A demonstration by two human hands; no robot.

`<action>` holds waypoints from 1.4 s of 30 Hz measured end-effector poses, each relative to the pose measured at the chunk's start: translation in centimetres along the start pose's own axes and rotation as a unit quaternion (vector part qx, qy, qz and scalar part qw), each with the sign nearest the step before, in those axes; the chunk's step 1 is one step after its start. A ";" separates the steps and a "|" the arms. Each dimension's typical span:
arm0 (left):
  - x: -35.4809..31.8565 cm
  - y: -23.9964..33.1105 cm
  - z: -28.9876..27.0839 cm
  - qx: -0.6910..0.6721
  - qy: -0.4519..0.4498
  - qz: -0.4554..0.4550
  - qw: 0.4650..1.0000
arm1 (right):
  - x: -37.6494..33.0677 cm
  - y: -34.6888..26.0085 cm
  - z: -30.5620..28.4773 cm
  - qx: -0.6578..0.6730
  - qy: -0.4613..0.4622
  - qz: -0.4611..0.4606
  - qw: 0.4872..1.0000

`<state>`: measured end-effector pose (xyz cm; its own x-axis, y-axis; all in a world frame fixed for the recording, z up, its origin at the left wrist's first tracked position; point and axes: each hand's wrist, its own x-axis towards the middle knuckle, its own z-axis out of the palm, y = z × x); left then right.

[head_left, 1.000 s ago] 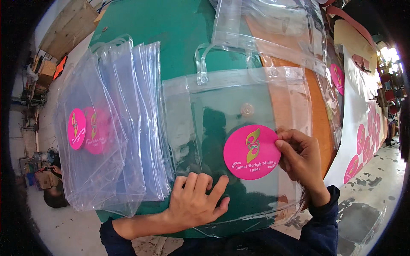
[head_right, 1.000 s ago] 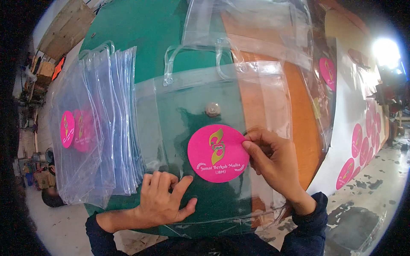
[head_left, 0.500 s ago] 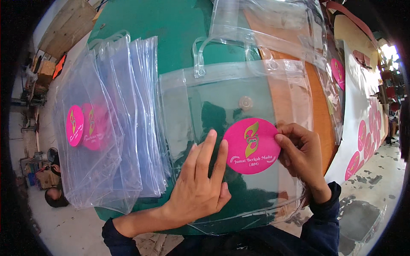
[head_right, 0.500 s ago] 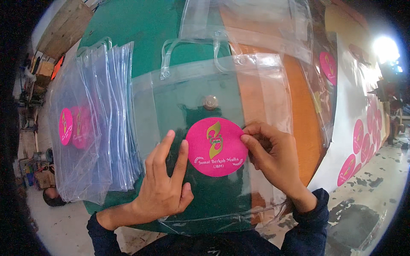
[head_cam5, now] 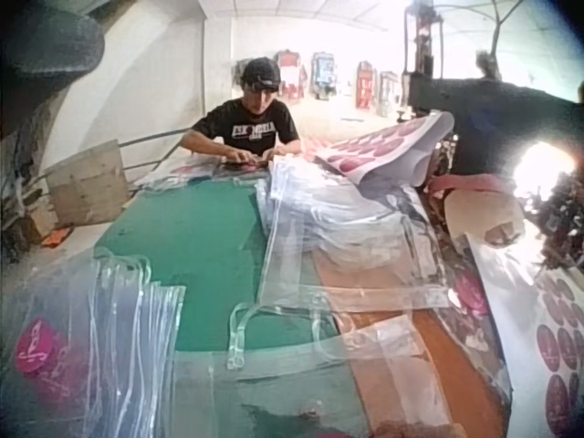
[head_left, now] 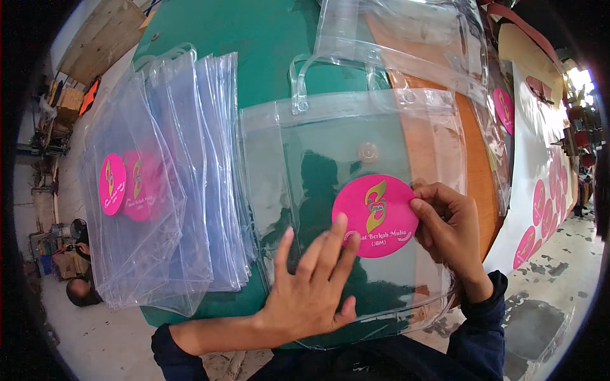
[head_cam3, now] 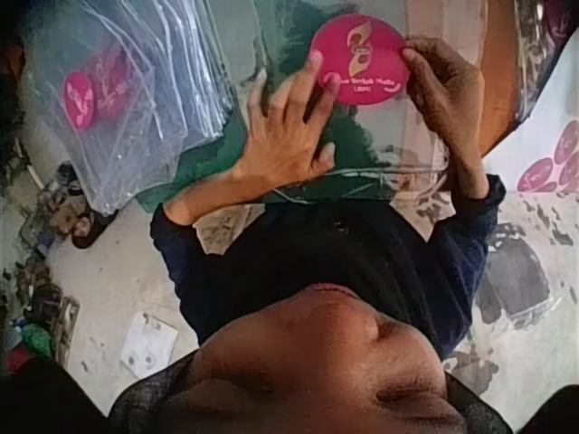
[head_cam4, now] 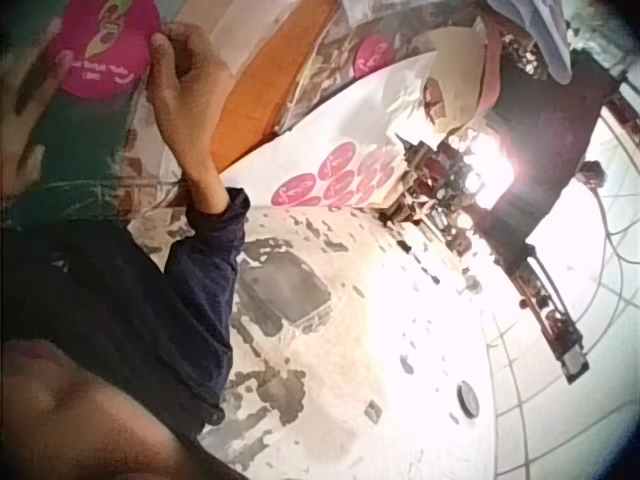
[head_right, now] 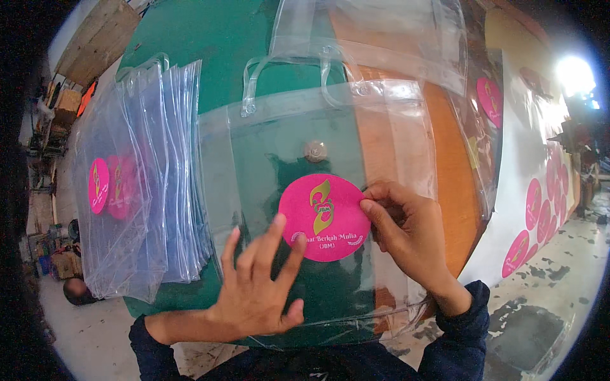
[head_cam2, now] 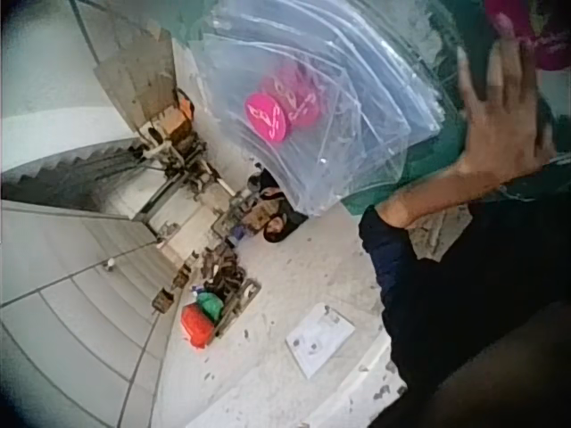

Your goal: The person smooths a sticker onto a transparent plastic bag, sets the bag aside, peels another sticker from a backing sheet, and applies and smooths it onto another transparent plastic bag by hand.

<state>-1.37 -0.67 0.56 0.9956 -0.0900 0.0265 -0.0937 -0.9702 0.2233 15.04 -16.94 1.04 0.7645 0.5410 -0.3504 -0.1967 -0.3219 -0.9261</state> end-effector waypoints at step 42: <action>2.9 -1.3 0.2 0.082 0.028 -0.035 0.996 | -0.1 0.2 0.0 -0.013 0.003 -0.013 1.000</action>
<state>1.63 0.27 0.13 0.9973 -0.0128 0.0728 -0.0175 -0.9978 0.0643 14.92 -17.03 0.83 0.7731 0.5447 -0.3251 -0.1600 -0.3285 -0.9309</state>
